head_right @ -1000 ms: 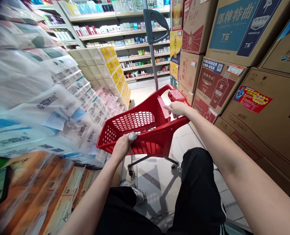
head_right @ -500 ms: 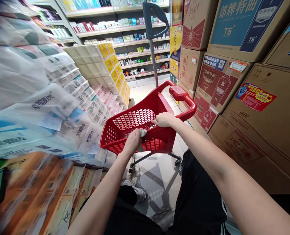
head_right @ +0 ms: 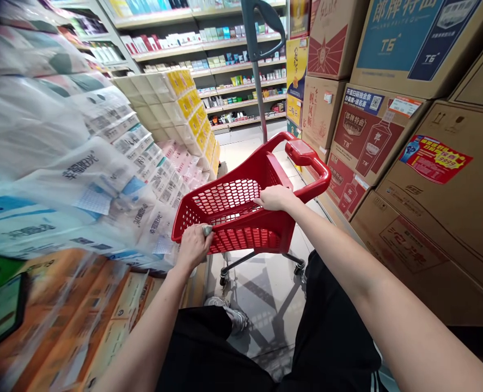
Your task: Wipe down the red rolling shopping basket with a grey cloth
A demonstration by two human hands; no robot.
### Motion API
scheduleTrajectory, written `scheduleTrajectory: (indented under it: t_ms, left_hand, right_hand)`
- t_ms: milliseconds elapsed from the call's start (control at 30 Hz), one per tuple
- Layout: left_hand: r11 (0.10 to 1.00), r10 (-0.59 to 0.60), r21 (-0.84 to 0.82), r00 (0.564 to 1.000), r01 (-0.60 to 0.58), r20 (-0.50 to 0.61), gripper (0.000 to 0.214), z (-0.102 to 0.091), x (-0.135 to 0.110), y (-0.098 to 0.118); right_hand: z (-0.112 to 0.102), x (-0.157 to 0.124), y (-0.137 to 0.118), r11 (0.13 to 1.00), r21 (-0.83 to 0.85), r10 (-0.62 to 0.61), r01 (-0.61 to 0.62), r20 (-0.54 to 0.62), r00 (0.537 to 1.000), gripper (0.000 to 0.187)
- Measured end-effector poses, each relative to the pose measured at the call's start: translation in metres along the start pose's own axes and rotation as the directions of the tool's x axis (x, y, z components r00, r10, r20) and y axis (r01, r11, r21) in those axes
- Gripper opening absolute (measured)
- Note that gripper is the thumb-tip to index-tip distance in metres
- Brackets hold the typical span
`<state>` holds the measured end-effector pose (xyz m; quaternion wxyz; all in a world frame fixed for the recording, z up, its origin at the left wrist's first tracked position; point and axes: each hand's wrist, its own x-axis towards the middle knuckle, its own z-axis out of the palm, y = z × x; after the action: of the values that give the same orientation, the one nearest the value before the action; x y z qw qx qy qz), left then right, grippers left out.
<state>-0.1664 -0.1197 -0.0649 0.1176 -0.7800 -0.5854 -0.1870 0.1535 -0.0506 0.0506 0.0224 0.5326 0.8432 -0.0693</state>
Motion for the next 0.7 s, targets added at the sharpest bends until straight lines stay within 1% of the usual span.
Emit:
scheduleTrajectory:
  t_ms: [67, 133, 200, 267, 333, 400, 467, 600, 700]
  left_hand:
    - [0.998, 0.034, -0.054, 0.999, -0.034, -0.01, 0.041, 0.001, 0.007, 0.025]
    - [0.987, 0.103, -0.127, 0.995, -0.102, 0.0, 0.052, 0.003, 0.018, 0.054]
    - [0.969, 0.167, -0.184, 0.986, -0.164, 0.002, 0.058, 0.007, 0.029, 0.079]
    - [0.962, 0.191, -0.196, 0.982, -0.19, -0.016, 0.056, 0.012, 0.038, 0.094]
    - [0.963, 0.185, -0.195, 0.982, -0.186, -0.025, 0.053, 0.016, 0.041, 0.096]
    - [0.967, 0.174, -0.186, 0.985, -0.174, -0.017, 0.049, 0.018, 0.038, 0.086]
    - [0.976, 0.159, -0.152, 0.987, -0.158, -0.002, 0.046, 0.017, 0.03, 0.066]
    - [0.995, 0.09, -0.04, 0.996, -0.089, 0.023, 0.042, 0.01, 0.006, 0.011]
    - [1.0, -0.004, 0.028, 0.999, 0.002, 0.043, 0.037, 0.003, -0.014, -0.033]
  right_hand:
    - [0.0, 0.0, -0.001, 1.0, -0.009, 0.003, -0.003, -0.005, 1.0, 0.059]
    - [0.0, -0.001, -0.002, 1.0, -0.021, -0.008, 0.008, -0.008, 1.0, 0.061]
    - [0.0, -0.001, -0.002, 0.999, -0.029, -0.03, 0.03, -0.012, 0.999, 0.065]
    - [0.0, -0.002, -0.001, 0.998, -0.03, -0.047, 0.046, -0.02, 0.999, 0.069]
    - [-0.001, -0.003, 0.0, 0.999, -0.028, -0.043, 0.043, -0.026, 0.999, 0.072]
    - [-0.001, -0.002, 0.001, 0.999, -0.024, -0.027, 0.027, -0.022, 0.999, 0.073]
    - [0.0, -0.002, 0.002, 1.0, -0.018, -0.017, 0.016, -0.018, 1.0, 0.074]
    - [0.0, -0.002, 0.002, 1.0, -0.012, -0.028, 0.028, -0.023, 0.999, 0.073]
    - [0.001, -0.001, 0.002, 0.999, -0.029, -0.023, 0.022, -0.023, 0.999, 0.069]
